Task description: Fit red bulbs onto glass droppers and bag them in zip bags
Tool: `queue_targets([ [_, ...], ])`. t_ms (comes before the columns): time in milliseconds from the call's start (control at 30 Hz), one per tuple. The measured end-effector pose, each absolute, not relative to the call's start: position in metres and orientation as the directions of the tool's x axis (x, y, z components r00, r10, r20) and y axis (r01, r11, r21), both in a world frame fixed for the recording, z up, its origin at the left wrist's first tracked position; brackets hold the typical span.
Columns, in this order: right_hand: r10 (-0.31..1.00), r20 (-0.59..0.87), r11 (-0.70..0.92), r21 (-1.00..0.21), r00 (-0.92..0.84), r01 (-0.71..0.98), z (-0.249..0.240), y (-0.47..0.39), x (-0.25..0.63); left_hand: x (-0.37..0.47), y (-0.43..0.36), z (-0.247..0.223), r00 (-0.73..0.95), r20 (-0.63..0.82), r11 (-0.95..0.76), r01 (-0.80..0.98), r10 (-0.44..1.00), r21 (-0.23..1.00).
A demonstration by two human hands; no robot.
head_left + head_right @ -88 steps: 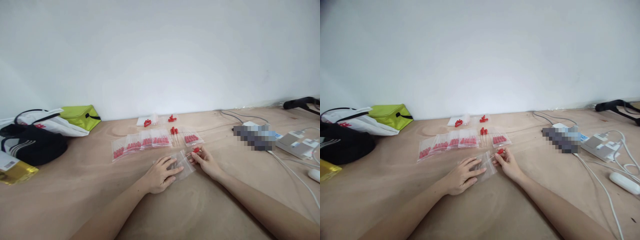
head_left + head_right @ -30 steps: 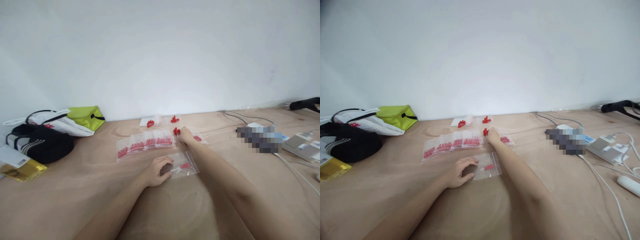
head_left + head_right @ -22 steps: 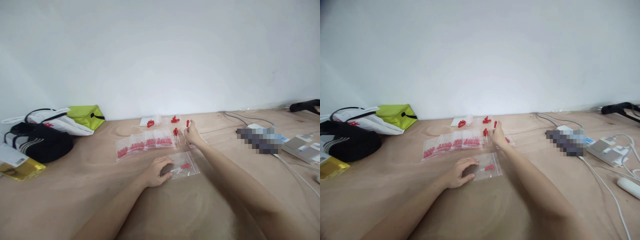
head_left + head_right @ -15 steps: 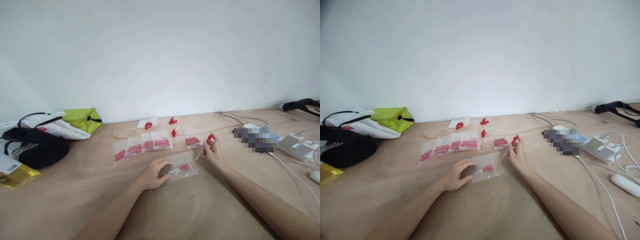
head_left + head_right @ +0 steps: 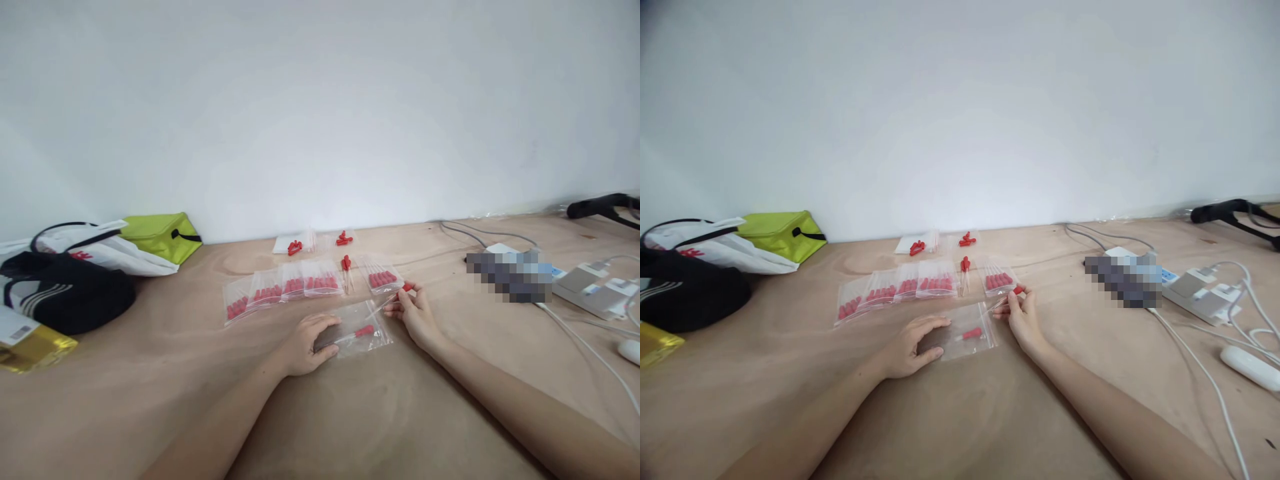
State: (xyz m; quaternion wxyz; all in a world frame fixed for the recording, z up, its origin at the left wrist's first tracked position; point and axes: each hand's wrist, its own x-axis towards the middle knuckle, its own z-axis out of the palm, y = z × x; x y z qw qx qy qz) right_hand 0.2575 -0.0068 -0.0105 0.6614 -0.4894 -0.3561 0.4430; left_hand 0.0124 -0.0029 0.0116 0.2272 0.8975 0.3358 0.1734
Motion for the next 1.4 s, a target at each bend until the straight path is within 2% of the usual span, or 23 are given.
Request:
queue_targets([
  [100,0.986,0.0,0.052,-0.951,0.169,-0.305,-0.009,-0.014,0.257,0.013,-0.004,0.014,0.704,0.142,-0.653,0.537,0.696,0.535],
  [200,0.998,-0.034,-0.045,-0.977,-0.057,-0.209,-0.006,-0.017,0.259,0.014,-0.005,0.017,0.696,0.136,-0.642,0.545,0.705,0.539],
  [267,0.988,-0.062,-0.08,-0.989,-0.143,-0.123,-0.004,-0.017,0.261,0.014,-0.005,0.017,0.698,0.144,-0.647,0.54,0.702,0.539],
  [400,0.975,-0.117,-0.107,-0.992,-0.187,0.064,-0.003,-0.015,0.258,0.014,-0.004,0.015,0.698,0.145,-0.651,0.544,0.701,0.529],
  [500,0.963,-0.115,-0.066,-0.978,-0.244,0.199,-0.005,-0.015,0.254,0.014,-0.003,0.014,0.695,0.145,-0.65,0.547,0.704,0.527],
  [633,0.947,-0.103,-0.022,-0.966,-0.306,0.256,-0.007,-0.016,0.252,0.014,-0.003,0.014,0.696,0.166,-0.659,0.535,0.698,0.529],
  [767,0.948,-0.149,-0.057,-0.949,-0.282,0.31,-0.006,-0.012,0.257,0.016,-0.003,0.016,0.715,0.171,-0.675,0.512,0.678,0.532],
  [867,0.945,-0.083,0.045,-0.925,-0.318,0.377,-0.002,-0.002,0.265,0.016,-0.002,0.017,0.734,0.161,-0.685,0.5,0.66,0.529],
  [967,0.98,0.07,0.146,-0.886,-0.184,0.44,0.004,0.018,0.271,0.016,-0.002,0.016,0.732,0.151,-0.679,0.509,0.665,0.529],
  [1067,0.985,0.132,0.05,-0.834,0.111,0.549,0.009,0.046,0.265,0.015,-0.002,0.015,0.728,0.154,-0.676,0.507,0.668,0.535],
  [1100,0.979,0.133,0.021,-0.823,0.157,0.568,0.009,0.055,0.259,0.015,-0.002,0.014,0.726,0.161,-0.676,0.504,0.669,0.537],
  [1267,0.953,0.114,-0.083,-0.79,0.279,0.607,0.005,0.092,0.226,0.014,0.0,0.009,0.726,0.203,-0.69,0.47,0.657,0.551],
  [1400,0.952,0.054,-0.145,-0.788,0.302,0.599,0.005,0.106,0.211,0.014,0.002,0.007,0.738,0.209,-0.702,0.455,0.642,0.548],
])
